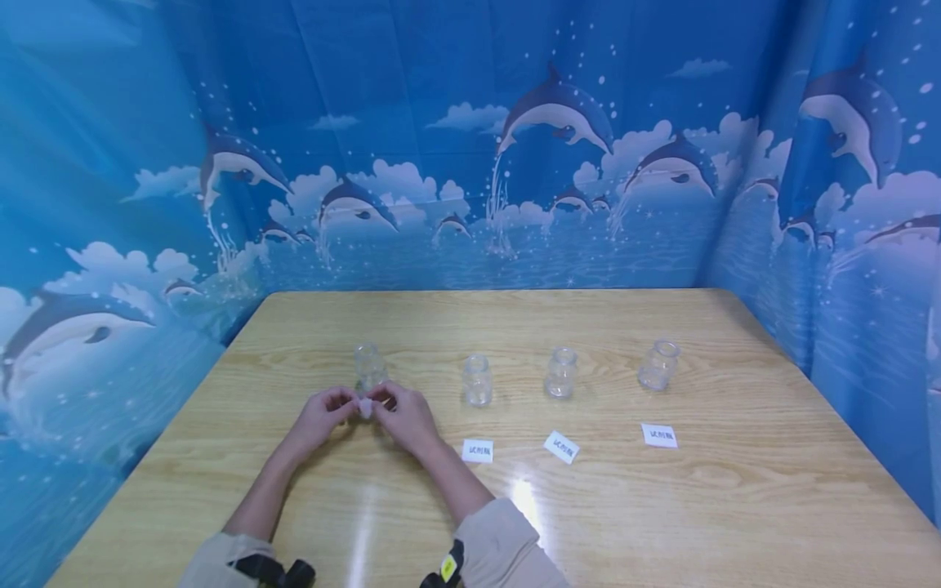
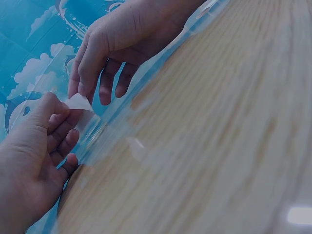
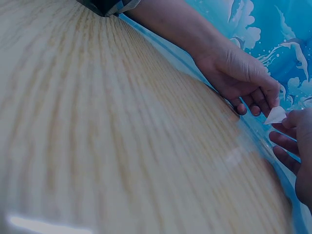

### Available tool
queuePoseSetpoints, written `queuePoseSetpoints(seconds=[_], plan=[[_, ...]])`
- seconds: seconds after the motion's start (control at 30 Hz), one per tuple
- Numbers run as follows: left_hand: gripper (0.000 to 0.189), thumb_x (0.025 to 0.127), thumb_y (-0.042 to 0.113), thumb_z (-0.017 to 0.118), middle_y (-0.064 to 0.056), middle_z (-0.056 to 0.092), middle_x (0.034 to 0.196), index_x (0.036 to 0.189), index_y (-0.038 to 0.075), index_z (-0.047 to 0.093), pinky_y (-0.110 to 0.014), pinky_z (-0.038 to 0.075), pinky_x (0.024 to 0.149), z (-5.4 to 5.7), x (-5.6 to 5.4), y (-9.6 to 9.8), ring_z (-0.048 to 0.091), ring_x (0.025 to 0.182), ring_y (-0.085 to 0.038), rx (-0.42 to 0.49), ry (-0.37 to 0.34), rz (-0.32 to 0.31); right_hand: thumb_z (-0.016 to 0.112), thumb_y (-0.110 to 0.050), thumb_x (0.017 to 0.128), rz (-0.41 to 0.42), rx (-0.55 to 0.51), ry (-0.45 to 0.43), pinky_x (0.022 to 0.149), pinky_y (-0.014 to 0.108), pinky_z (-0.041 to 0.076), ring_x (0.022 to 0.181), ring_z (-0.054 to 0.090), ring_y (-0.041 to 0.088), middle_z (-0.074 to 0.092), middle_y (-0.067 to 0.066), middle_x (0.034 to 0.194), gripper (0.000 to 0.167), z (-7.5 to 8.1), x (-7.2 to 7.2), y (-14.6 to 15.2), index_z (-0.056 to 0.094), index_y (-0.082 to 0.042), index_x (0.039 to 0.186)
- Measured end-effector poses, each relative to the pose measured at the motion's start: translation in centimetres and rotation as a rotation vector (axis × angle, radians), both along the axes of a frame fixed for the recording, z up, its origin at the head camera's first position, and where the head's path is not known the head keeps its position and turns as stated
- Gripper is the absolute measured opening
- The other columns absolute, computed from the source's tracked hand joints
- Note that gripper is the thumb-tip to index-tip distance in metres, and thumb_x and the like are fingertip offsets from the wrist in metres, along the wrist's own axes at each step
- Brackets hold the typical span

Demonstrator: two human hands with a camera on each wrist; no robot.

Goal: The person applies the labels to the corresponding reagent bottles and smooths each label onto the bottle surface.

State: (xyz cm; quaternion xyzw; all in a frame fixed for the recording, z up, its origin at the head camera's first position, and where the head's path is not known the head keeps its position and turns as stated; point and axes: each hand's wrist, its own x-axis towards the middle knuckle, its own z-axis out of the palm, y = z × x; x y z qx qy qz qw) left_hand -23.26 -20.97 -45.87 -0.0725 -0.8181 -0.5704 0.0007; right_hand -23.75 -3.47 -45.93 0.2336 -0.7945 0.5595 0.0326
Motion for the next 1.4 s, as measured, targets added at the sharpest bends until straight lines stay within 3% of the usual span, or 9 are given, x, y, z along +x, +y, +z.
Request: queuePoseSetpoints(seconds=[0.27, 0.47, 0.6, 0.7, 0.87, 1.07, 1.23, 1.4], plan=[[0.007, 0.085, 0.002, 0.059, -0.006, 0.058, 0.081, 0.085, -0.005, 0.057, -0.024, 0.044, 0.061, -0.2, 0.0, -0.1, 0.051, 0.071, -0.015, 0.002, 0.007, 0.026, 0.062, -0.001, 0.083, -0.004, -0.013, 0.035, 0.061, 0.022, 0.05, 0.068, 0.058, 0.011, 0.065, 0.004, 0.081, 0.015, -0.1, 0.0, 0.0, 0.065, -0.004, 0.098], [0.009, 0.084, 0.001, 0.06, -0.006, 0.059, 0.081, 0.088, -0.005, 0.054, -0.023, 0.043, 0.06, -0.1, -0.1, -0.1, 0.051, 0.071, -0.014, 0.02, -0.006, 0.044, 0.061, -0.001, 0.083, -0.023, -0.018, 0.014, 0.06, 0.022, 0.05, 0.066, 0.058, 0.01, 0.065, 0.003, 0.081, 0.015, -0.1, -0.1, 0.0, 0.066, -0.005, 0.096], [0.016, 0.082, -0.003, 0.062, -0.009, 0.061, 0.083, 0.094, -0.006, 0.051, -0.022, 0.044, 0.058, -0.1, -0.1, -0.2, 0.053, 0.072, -0.014, 0.071, 0.036, 0.046, 0.061, -0.001, 0.083, -0.049, -0.013, -0.001, 0.058, 0.022, 0.05, 0.065, 0.057, 0.01, 0.065, 0.002, 0.081, 0.015, -0.1, -0.1, -0.1, 0.067, -0.005, 0.096], [0.013, 0.082, -0.006, 0.061, -0.011, 0.062, 0.084, 0.094, -0.007, 0.056, -0.023, 0.045, 0.061, -0.2, -0.1, -0.3, 0.054, 0.073, -0.015, 0.043, 0.09, 0.042, 0.06, -0.001, 0.082, -0.065, -0.018, -0.017, 0.056, 0.022, 0.049, 0.063, 0.056, 0.01, 0.064, 0.002, 0.08, 0.015, -0.1, -0.1, 0.0, 0.067, -0.004, 0.095], [0.012, 0.084, -0.002, 0.059, -0.009, 0.064, 0.088, 0.092, -0.003, 0.067, -0.021, 0.045, 0.063, 0.0, 0.1, -0.3, 0.054, 0.077, -0.015, -0.022, 0.089, 0.088, 0.06, -0.001, 0.082, -0.08, -0.033, -0.043, 0.055, 0.022, 0.05, 0.062, 0.056, 0.009, 0.064, 0.003, 0.081, 0.016, 0.2, 0.0, 0.0, 0.066, -0.003, 0.096], [0.016, 0.084, 0.006, 0.065, -0.009, 0.064, 0.088, 0.097, -0.003, 0.067, -0.021, 0.046, 0.06, 0.3, 0.2, -0.3, 0.054, 0.076, -0.016, 0.012, 0.042, 0.104, 0.06, 0.0, 0.082, -0.096, -0.057, -0.067, 0.054, 0.022, 0.05, 0.061, 0.056, 0.008, 0.064, 0.003, 0.08, 0.016, 0.2, -0.1, -0.1, 0.067, -0.003, 0.096], [0.023, 0.082, 0.012, 0.069, -0.011, 0.065, 0.092, 0.1, -0.002, 0.066, -0.023, 0.047, 0.069, 0.3, 0.2, -0.5, 0.056, 0.082, -0.018, 0.009, 0.06, 0.107, 0.06, -0.002, 0.082, -0.104, -0.061, -0.104, 0.054, 0.023, 0.05, 0.062, 0.056, 0.008, 0.063, 0.002, 0.081, 0.016, 0.2, -0.1, 0.0, 0.066, -0.003, 0.097], [0.025, 0.082, 0.017, 0.07, -0.012, 0.066, 0.095, 0.101, 0.0, 0.067, -0.024, 0.047, 0.07, 0.3, 0.1, -1.1, 0.057, 0.083, -0.019, -0.011, 0.082, 0.134, 0.06, 0.001, 0.081, -0.106, -0.08, -0.077, 0.054, 0.022, 0.049, 0.061, 0.056, 0.009, 0.064, 0.004, 0.08, 0.015, 0.0, -0.3, 0.0, 0.067, -0.001, 0.095]])
